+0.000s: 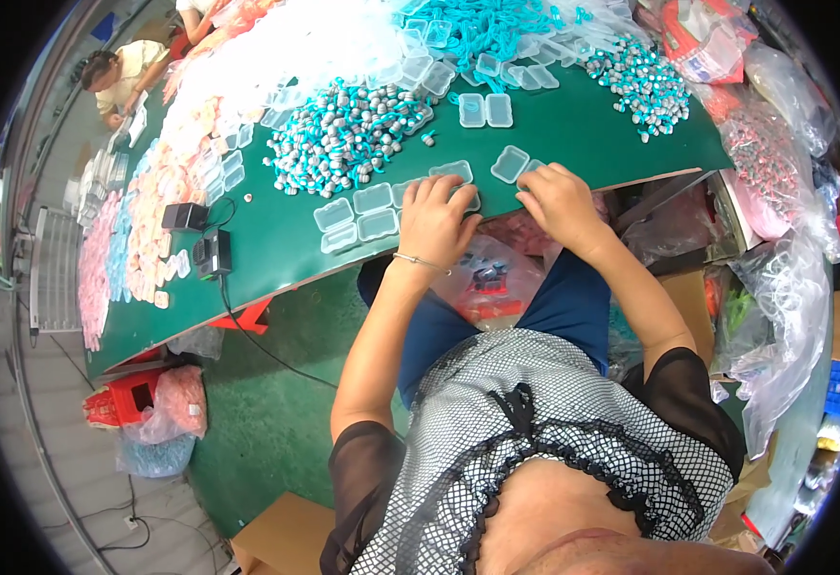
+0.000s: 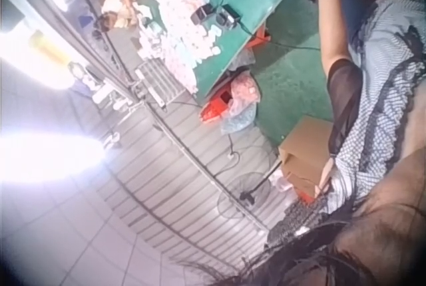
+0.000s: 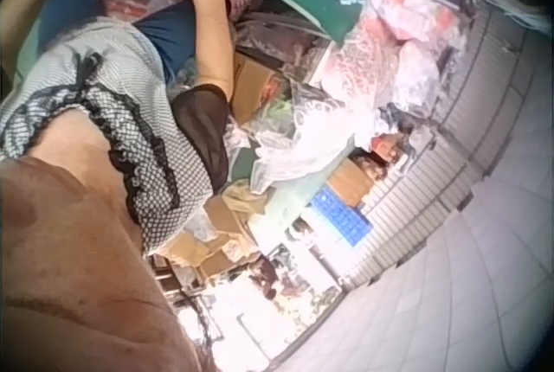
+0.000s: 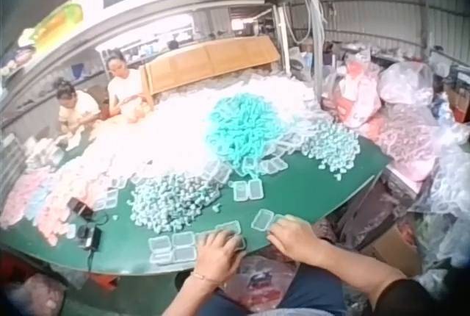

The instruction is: The person is sorting small turquoise and multicolored plastic components and placing them into small clear plastic compartment boxes.

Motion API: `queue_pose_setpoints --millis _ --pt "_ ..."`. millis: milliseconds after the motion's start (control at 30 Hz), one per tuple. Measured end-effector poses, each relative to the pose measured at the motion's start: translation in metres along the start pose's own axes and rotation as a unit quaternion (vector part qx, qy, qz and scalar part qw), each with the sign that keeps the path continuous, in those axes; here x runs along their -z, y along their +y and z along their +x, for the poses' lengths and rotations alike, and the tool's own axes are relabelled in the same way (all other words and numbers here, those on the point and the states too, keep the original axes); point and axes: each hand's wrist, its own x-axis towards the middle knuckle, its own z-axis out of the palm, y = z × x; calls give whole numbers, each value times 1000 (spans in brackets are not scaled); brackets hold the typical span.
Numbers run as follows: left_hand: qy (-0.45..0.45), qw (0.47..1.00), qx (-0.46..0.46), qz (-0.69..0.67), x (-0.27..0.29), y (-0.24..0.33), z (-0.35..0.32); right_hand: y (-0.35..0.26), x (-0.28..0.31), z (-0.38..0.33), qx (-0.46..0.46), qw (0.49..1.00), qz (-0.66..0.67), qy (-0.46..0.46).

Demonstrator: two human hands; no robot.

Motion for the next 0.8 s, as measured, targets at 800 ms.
queue_pose_setpoints --millis 800 --pt "2 1000 18 -16 -9 6 6 -9 3 21 19 1000 -2 -25"
